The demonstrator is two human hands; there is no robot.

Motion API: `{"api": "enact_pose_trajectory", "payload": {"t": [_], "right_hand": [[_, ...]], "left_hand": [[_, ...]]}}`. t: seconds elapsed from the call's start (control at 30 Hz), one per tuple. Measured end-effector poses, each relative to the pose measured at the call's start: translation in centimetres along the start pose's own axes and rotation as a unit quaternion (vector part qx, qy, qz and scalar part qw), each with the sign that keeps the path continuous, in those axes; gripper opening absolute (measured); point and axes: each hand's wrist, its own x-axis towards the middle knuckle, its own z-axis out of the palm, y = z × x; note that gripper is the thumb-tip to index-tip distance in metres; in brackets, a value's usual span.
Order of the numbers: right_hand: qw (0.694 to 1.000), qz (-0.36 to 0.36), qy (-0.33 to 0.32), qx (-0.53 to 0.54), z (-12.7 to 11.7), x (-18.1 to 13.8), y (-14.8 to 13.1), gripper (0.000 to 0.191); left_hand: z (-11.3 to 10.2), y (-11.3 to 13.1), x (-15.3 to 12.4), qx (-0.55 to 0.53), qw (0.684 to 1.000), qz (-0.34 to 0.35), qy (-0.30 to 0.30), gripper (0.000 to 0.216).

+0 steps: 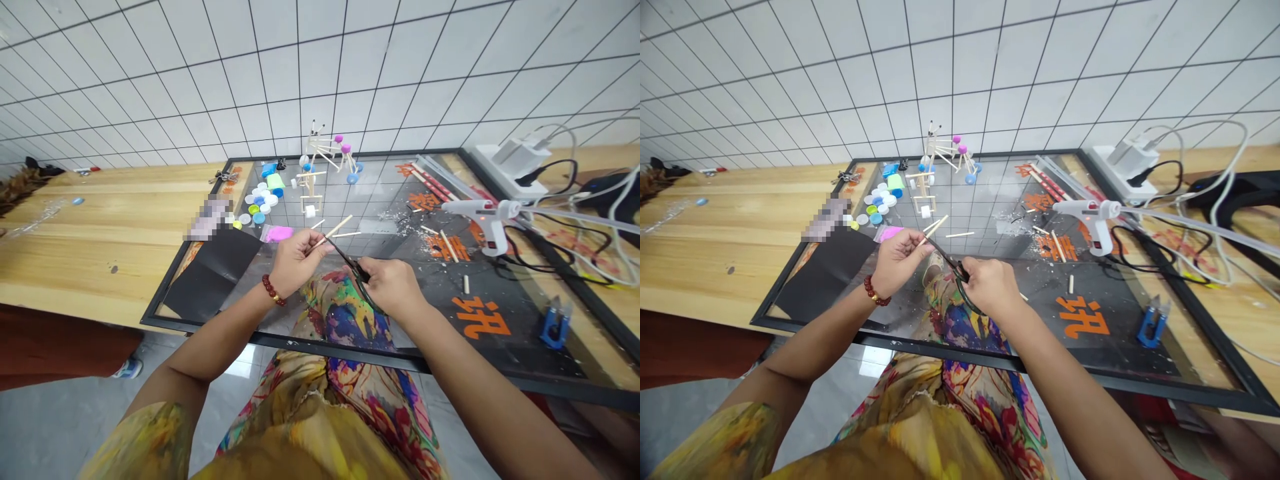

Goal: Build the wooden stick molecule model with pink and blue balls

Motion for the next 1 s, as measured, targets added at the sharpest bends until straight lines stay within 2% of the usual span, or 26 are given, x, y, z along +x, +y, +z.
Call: {"api": "enact_pose_trajectory", "payload": {"t": [0.07,0.13,0.27,0.33,0.57,0.77,0.87,1.0], "right_hand": [[1.0,-0.003,-0.007,-0.003,0.0,0.0,-0.1,0.042],[1.0,-0.013,-0.005,-0.002,-0.1,-0.1,0.0,0.042],[0.999,-0.038,0.008,0.009,0.0,-0.2,0.3,0.04],[0.999,-0.039,0.009,0.004,0.0,-0.1,0.4,0.039],[0.999,-0.002,-0.01,-0.04,0.1,0.0,0.1,0.035],[0.997,-0.001,-0.009,-0.075,-0.1,-0.3,0.1,0.041],[0.998,-0.017,-0.003,-0.053,-0.3,-0.3,0.2,0.045],[0.998,-0.052,0.015,-0.028,-0.5,-0.4,0.4,0.034]], "left_hand": [[0.0,-0.3,-0.1,0.007,1.0,0.002,0.007,0.024],[-0.4,-0.4,0.1,-0.014,1.0,-0.023,-0.012,0.026],[-1.2,0.1,0.8,-0.117,0.981,-0.107,-0.112,0.037],[-1.3,0.4,0.9,-0.131,0.974,-0.127,-0.131,0.039],[-0.4,0.0,0.5,-0.048,0.997,-0.064,-0.007,0.027],[-0.6,-0.4,0.4,0.009,1.0,-0.028,0.005,0.025],[-0.9,0.3,0.5,-0.028,0.998,-0.051,-0.036,0.028],[-1.6,1.1,0.8,-0.124,0.979,-0.108,-0.117,0.036]]}}
